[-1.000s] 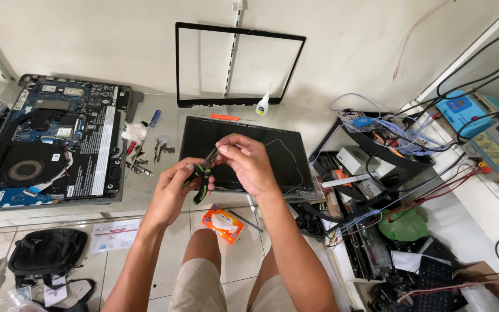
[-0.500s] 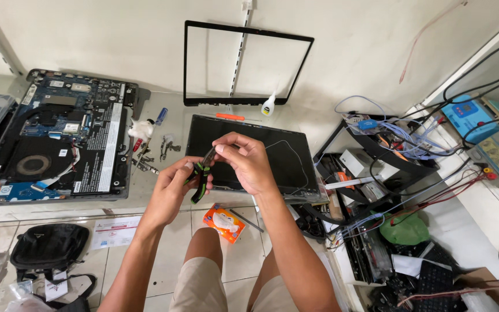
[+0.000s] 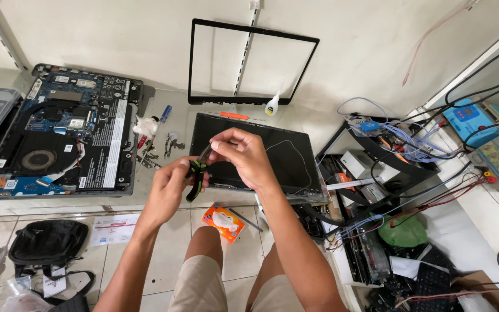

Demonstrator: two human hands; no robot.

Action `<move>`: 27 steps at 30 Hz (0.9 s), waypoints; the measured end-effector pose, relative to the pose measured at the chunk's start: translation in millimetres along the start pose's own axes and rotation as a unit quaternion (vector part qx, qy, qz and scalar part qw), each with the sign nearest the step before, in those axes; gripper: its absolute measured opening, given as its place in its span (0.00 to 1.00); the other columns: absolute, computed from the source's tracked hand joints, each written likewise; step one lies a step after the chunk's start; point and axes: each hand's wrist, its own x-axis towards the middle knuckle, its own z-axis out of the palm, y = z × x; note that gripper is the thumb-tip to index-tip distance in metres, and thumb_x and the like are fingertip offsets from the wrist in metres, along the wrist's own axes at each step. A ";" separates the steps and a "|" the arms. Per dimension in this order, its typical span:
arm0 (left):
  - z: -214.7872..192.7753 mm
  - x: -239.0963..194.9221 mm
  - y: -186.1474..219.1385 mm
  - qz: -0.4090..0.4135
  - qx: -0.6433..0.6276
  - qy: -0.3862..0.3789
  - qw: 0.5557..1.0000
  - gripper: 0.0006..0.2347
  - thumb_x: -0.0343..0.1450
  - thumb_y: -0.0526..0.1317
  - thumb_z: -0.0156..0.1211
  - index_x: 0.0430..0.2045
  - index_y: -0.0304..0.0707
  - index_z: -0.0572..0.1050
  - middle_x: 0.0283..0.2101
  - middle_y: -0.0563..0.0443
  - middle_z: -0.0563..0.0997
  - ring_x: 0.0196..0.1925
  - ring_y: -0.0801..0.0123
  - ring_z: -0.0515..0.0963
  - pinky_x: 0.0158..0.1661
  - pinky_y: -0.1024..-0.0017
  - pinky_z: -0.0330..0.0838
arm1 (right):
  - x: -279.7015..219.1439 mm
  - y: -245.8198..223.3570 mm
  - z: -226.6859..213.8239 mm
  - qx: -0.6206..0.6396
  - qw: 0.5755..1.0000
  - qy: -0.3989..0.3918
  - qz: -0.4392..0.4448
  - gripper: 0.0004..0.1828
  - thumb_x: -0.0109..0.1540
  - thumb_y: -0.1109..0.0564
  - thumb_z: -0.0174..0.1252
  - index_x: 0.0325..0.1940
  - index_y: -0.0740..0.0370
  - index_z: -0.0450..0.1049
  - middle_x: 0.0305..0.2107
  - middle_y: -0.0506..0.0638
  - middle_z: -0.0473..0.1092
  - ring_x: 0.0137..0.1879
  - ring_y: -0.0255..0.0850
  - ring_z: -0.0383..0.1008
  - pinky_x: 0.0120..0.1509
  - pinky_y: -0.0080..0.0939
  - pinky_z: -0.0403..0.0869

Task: The person is repairing a disassembled electronic device, likely a laptop or monitor. They use pliers to manipulate small components, a soldering iron to work on the circuit board, and a cotton swab to clean specific areas. The person also applies a liquid from a bottle to the device.

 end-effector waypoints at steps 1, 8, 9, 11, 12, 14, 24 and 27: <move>0.5 0.3 5.9 0.000 0.000 0.001 1.000 0.17 0.75 0.34 0.37 0.42 0.19 0.76 0.24 0.33 0.75 0.28 0.57 0.79 0.33 0.60 0.80 | 0.8 -0.6 0.8 0.000 1.000 -0.001 0.001 0.08 0.56 0.67 0.64 0.38 0.75 0.76 0.27 0.58 0.72 0.32 0.45 0.78 0.40 0.48 0.81; -9.6 5.5 6.8 -0.042 -0.025 -0.006 0.999 0.21 0.78 0.41 0.39 0.30 0.15 0.76 0.25 0.29 0.77 0.26 0.54 0.79 0.30 0.63 0.78 | 7.2 -0.2 7.9 -0.044 0.998 -0.028 -0.021 0.08 0.56 0.66 0.64 0.37 0.74 0.76 0.23 0.57 0.72 0.30 0.41 0.78 0.36 0.38 0.78; -10.9 6.8 5.0 -0.045 -0.033 -0.013 0.998 0.21 0.79 0.41 0.40 0.31 0.15 0.76 0.25 0.28 0.77 0.26 0.53 0.79 0.31 0.63 0.78 | 7.8 -1.1 8.9 -0.047 0.998 -0.031 -0.022 0.08 0.56 0.66 0.64 0.37 0.74 0.76 0.23 0.57 0.72 0.29 0.41 0.78 0.34 0.36 0.78; -11.2 5.4 5.6 -0.049 -0.035 -0.015 0.998 0.21 0.79 0.42 0.39 0.30 0.15 0.75 0.24 0.28 0.77 0.26 0.53 0.80 0.30 0.63 0.78 | 9.5 0.1 9.8 -0.049 0.998 -0.033 -0.021 0.08 0.56 0.66 0.64 0.37 0.74 0.76 0.22 0.57 0.72 0.29 0.41 0.78 0.34 0.36 0.77; -11.4 4.7 5.9 -0.054 -0.037 -0.017 0.998 0.22 0.79 0.42 0.38 0.29 0.15 0.74 0.24 0.28 0.77 0.25 0.52 0.80 0.30 0.63 0.78 | 10.3 0.7 10.4 -0.050 0.998 -0.036 -0.020 0.08 0.56 0.66 0.64 0.37 0.74 0.76 0.22 0.58 0.72 0.29 0.41 0.78 0.34 0.35 0.77; -10.6 2.3 9.6 -0.058 -0.043 -0.006 0.997 0.21 0.79 0.43 0.40 0.28 0.17 0.74 0.25 0.33 0.74 0.27 0.55 0.78 0.32 0.62 0.78 | 11.9 1.3 9.9 -0.045 0.998 -0.039 -0.014 0.08 0.56 0.66 0.64 0.37 0.74 0.76 0.23 0.59 0.72 0.29 0.42 0.78 0.34 0.36 0.78; -21.7 4.7 -0.9 -0.066 -0.114 -0.007 0.991 0.21 0.79 0.47 0.44 0.24 0.23 0.72 0.21 0.40 0.72 0.24 0.56 0.80 0.32 0.63 0.77 | 10.0 -3.4 16.7 0.018 0.997 -0.066 0.029 0.08 0.59 0.64 0.62 0.39 0.74 0.77 0.26 0.61 0.75 0.32 0.44 0.79 0.38 0.41 0.80; -20.8 3.4 0.1 -0.064 -0.123 0.007 0.990 0.21 0.78 0.46 0.46 0.26 0.21 0.73 0.22 0.42 0.69 0.24 0.56 0.79 0.32 0.62 0.77 | 10.2 -3.2 16.2 0.014 0.997 -0.072 0.026 0.08 0.59 0.64 0.61 0.39 0.74 0.77 0.26 0.61 0.75 0.32 0.44 0.79 0.38 0.41 0.80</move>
